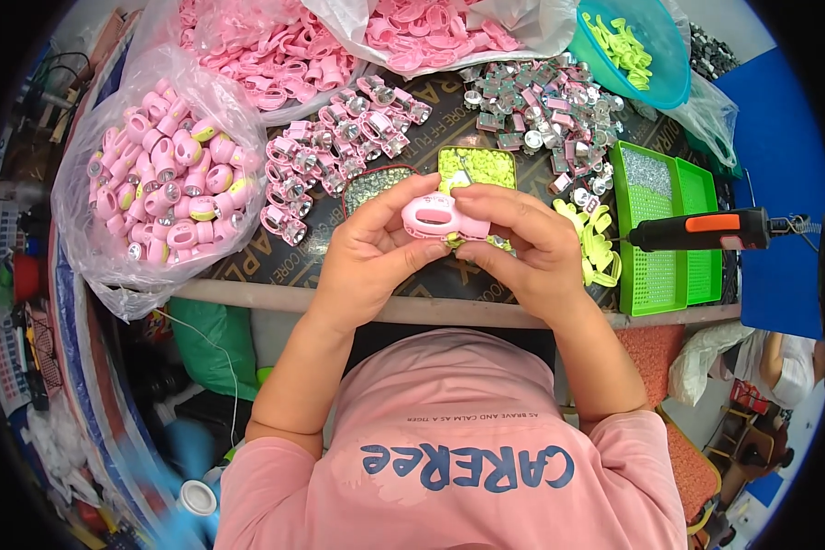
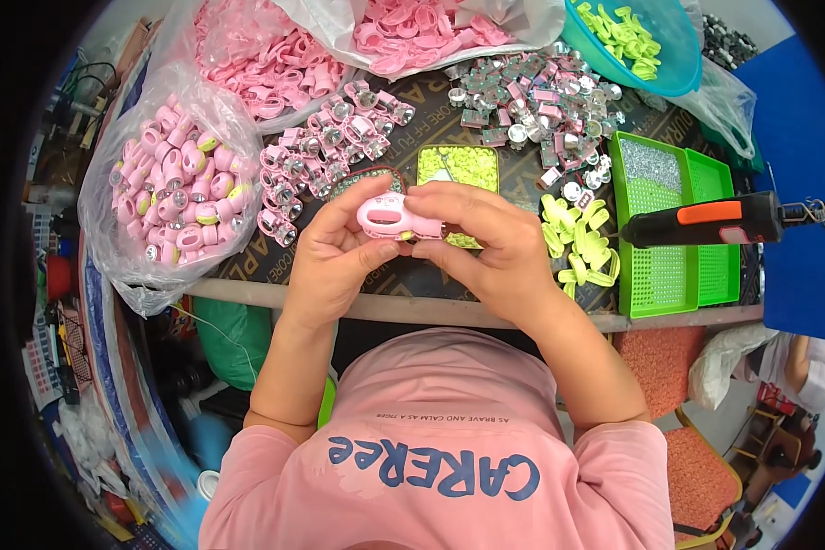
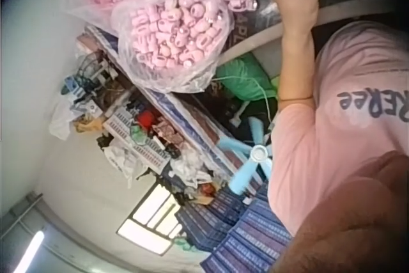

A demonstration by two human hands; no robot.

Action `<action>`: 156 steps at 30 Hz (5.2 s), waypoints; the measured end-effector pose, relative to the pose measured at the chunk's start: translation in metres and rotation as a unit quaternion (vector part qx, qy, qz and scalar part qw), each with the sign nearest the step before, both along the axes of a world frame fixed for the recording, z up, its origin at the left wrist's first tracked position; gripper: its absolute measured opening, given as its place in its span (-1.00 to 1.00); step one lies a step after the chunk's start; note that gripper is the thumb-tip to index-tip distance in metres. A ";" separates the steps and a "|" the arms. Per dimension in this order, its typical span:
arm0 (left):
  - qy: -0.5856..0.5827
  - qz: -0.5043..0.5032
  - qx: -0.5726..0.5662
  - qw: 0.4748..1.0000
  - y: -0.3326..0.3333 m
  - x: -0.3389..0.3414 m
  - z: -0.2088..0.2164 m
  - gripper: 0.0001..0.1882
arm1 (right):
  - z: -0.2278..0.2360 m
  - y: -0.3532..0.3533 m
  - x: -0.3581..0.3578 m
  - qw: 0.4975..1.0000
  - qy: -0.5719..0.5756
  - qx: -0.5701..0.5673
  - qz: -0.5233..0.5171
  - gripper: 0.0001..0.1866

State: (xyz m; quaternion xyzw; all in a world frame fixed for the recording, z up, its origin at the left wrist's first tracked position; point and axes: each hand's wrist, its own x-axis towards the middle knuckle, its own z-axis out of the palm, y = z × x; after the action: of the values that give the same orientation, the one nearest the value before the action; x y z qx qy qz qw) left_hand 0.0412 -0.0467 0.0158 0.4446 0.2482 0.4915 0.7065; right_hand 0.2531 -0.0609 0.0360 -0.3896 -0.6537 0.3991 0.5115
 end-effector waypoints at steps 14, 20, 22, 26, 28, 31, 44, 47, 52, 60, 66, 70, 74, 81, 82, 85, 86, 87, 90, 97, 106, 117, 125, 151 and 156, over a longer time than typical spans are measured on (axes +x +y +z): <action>-0.009 0.019 0.020 1.000 -0.003 -0.004 -0.008 -0.34 | -0.005 0.003 -0.003 0.992 0.107 -0.047 0.052 -0.58; -0.029 0.007 0.001 1.000 -0.004 -0.008 -0.011 -0.34 | -0.002 0.003 -0.006 0.996 0.073 -0.044 0.027 -0.70; -0.025 0.008 0.006 1.000 -0.004 -0.008 -0.012 -0.34 | 0.000 0.003 -0.008 0.997 0.068 -0.045 0.016 -0.71; -0.005 0.003 0.024 1.000 -0.003 -0.010 -0.011 -0.32 | 0.002 0.004 -0.010 1.000 0.010 -0.001 0.003 -0.71; 0.004 0.011 0.023 1.000 -0.003 -0.010 -0.010 -0.31 | 0.003 0.004 -0.011 1.000 0.009 -0.005 0.004 -0.71; -0.007 0.015 0.002 1.000 -0.003 -0.008 -0.001 -0.29 | 0.003 0.005 -0.013 0.999 -0.033 0.040 -0.012 -0.71; 0.013 0.015 0.034 0.999 -0.004 -0.011 -0.009 -0.39 | 0.006 0.007 -0.012 0.994 -0.074 0.076 -0.027 -0.69; -0.015 0.022 0.027 0.999 -0.002 -0.012 -0.014 -0.38 | 0.012 0.004 -0.014 0.995 -0.075 0.063 -0.010 -0.62; -0.051 0.001 -0.022 0.998 -0.001 -0.014 -0.014 -0.39 | 0.012 0.008 -0.010 0.987 -0.131 0.098 0.005 -0.52; -0.050 -0.009 -0.021 0.998 0.000 -0.013 -0.013 -0.40 | 0.008 0.010 -0.009 0.984 -0.138 0.116 -0.002 -0.53; -0.026 0.021 -0.007 0.999 -0.003 -0.011 -0.013 -0.40 | 0.004 0.011 -0.011 0.980 -0.143 0.137 -0.004 -0.54; -0.026 0.004 -0.008 1.000 -0.003 -0.012 -0.013 -0.40 | -0.002 0.009 -0.012 0.984 -0.130 0.122 -0.011 -0.54; -0.006 0.022 0.019 1.000 -0.003 -0.009 -0.010 -0.40 | -0.001 0.009 -0.015 0.985 -0.126 0.111 -0.024 -0.53; 0.022 0.038 0.044 0.998 -0.004 -0.008 -0.007 -0.41 | -0.005 0.012 -0.018 0.984 -0.127 0.123 -0.022 -0.52; 0.014 0.029 0.025 0.999 -0.004 -0.009 -0.008 -0.44 | -0.005 0.012 -0.018 0.984 -0.127 0.123 -0.022 -0.52; -0.054 -0.014 -0.044 0.998 -0.001 -0.018 -0.003 -0.50 | -0.009 0.011 -0.017 0.990 -0.102 0.092 -0.011 -0.51; -0.119 -0.050 -0.087 0.988 0.001 -0.021 -0.001 -0.52 | -0.009 0.011 -0.017 0.992 -0.096 0.079 -0.005 -0.51; -0.116 -0.052 -0.083 0.988 0.001 -0.022 -0.002 -0.54 | -0.010 0.012 -0.017 0.994 -0.089 0.065 0.002 -0.51; -0.093 -0.067 -0.104 0.988 0.004 -0.030 -0.004 -0.54 | -0.010 0.012 -0.016 0.992 -0.098 0.074 0.013 -0.50; -0.002 -0.043 -0.047 0.998 0.005 -0.034 -0.003 -0.51 | -0.008 0.009 -0.020 0.998 -0.046 0.020 0.025 -0.48; 0.008 -0.013 0.001 1.000 -0.002 -0.030 -0.002 -0.35 | -0.005 0.001 -0.026 0.982 0.131 -0.134 0.023 -0.61; -0.024 -0.006 0.022 0.999 -0.002 -0.034 -0.012 -0.42 | 0.001 0.004 -0.026 0.991 0.077 -0.097 0.039 -0.55; -0.030 -0.025 -0.015 0.999 0.001 -0.031 -0.007 -0.46 | -0.003 0.010 -0.016 0.987 -0.129 0.098 0.008 -0.47; 0.063 0.075 0.202 0.974 0.002 -0.009 0.001 -0.65 | -0.002 -0.006 0.006 0.997 -0.064 0.025 -0.018 -0.45; 0.052 0.119 0.209 0.969 -0.005 -0.004 -0.003 -0.64 | 0.014 -0.009 0.003 0.983 -0.136 0.122 -0.033 -0.45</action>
State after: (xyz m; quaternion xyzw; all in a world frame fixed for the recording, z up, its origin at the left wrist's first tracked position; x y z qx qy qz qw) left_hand 0.0373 -0.0516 0.0124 0.5749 0.2277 0.5892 0.5200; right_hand 0.2565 -0.0699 0.0498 -0.3968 -0.7477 0.2424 0.4740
